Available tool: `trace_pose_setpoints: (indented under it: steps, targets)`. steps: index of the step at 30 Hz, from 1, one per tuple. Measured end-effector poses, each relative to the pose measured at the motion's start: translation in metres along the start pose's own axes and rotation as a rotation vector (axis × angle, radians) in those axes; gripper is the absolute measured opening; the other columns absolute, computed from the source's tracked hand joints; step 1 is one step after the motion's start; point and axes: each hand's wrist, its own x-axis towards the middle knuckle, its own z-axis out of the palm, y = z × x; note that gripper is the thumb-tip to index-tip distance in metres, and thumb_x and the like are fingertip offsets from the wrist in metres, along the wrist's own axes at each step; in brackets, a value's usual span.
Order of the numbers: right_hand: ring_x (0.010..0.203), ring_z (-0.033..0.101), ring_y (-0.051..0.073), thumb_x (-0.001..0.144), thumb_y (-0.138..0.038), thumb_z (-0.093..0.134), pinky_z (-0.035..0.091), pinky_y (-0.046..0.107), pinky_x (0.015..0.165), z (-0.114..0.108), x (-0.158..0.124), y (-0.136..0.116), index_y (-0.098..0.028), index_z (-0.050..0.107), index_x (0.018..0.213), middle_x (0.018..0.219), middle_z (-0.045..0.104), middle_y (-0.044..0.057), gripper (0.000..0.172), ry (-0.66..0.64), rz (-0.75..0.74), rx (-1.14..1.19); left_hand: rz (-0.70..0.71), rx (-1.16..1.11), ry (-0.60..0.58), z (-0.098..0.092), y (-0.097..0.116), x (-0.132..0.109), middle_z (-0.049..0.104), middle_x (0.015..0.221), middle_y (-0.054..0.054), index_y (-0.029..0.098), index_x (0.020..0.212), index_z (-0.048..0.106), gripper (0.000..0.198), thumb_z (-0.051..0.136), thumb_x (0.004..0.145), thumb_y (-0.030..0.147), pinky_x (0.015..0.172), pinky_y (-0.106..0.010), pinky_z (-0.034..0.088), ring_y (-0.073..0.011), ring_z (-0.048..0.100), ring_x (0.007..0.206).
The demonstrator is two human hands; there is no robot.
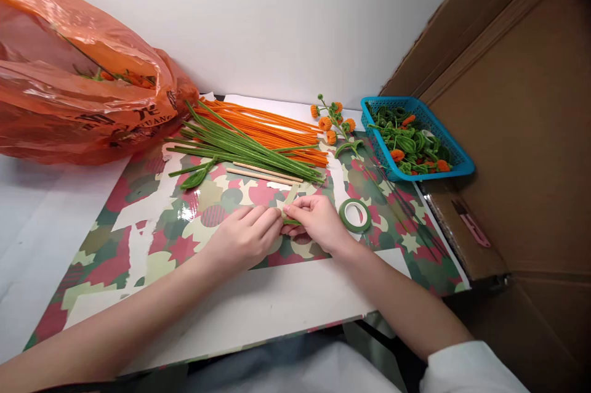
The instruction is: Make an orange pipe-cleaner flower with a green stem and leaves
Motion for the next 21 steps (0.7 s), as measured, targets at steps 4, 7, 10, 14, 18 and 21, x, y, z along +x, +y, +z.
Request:
trace_pose_setpoints:
  steps: [4,7,10,14,18,21]
  targets:
    - [0.045,0.059,0.011,0.075,-0.027,0.068,0.041,0.017,0.033,0.003,-0.001,0.005,-0.017,0.057,0.062,0.054,0.059,-0.003,0.019,0.048,-0.183,-0.026,0.066,0.115,0.018,0.001,0.004,0.002,0.064,0.073,-0.004,0.013,0.08,0.061,0.021,0.045,0.092,0.006,0.061,-0.03,0.044,-0.0155,0.06,0.066]
    - [0.045,0.053,0.009,0.076,-0.027,0.065,0.04,0.018,0.036,0.004,-0.002,0.009,-0.018,0.056,0.062,0.054,0.056,-0.004,0.018,0.071,-0.317,-0.047,0.036,0.112,0.025,0.0,0.005,0.004,0.065,0.073,-0.004,0.012,0.081,0.061,0.02,0.045,0.092,0.006,0.061,-0.029,0.044,-0.0153,0.06,0.065]
    - [0.044,0.048,0.008,0.077,-0.029,0.063,0.041,0.019,0.039,0.006,-0.004,0.011,-0.019,0.055,0.063,0.051,0.051,-0.006,0.02,0.098,-0.386,-0.053,-0.013,0.112,0.034,-0.002,0.007,0.006,0.065,0.073,-0.005,0.012,0.081,0.061,0.019,0.047,0.092,0.007,0.06,-0.03,0.043,-0.0158,0.058,0.064]
    - [0.047,0.051,0.01,0.077,-0.032,0.064,0.045,0.021,0.045,0.009,-0.008,0.014,-0.019,0.057,0.064,0.053,0.053,-0.005,0.019,0.119,-0.384,-0.038,-0.036,0.109,0.028,-0.005,0.007,0.006,0.061,0.068,-0.004,0.013,0.077,0.061,0.019,0.049,0.091,0.008,0.058,-0.03,0.041,-0.0165,0.055,0.061]
    - [0.059,0.062,0.013,0.069,-0.026,0.069,0.051,0.024,0.056,0.009,-0.011,0.015,-0.018,0.062,0.074,0.065,0.063,-0.001,0.012,0.093,-0.32,0.013,-0.038,0.105,0.019,-0.004,0.007,0.004,0.063,0.069,-0.004,0.014,0.074,0.06,0.022,0.048,0.091,0.008,0.059,-0.03,0.041,-0.0169,0.057,0.063]
    - [0.064,0.064,0.013,0.062,-0.019,0.071,0.053,0.024,0.062,0.007,-0.01,0.015,-0.018,0.061,0.08,0.067,0.064,-0.002,0.021,0.095,-0.282,0.067,-0.05,0.097,0.004,-0.003,0.006,0.003,0.066,0.073,-0.006,0.014,0.075,0.061,0.022,0.047,0.091,0.008,0.06,-0.03,0.043,-0.0174,0.06,0.066]
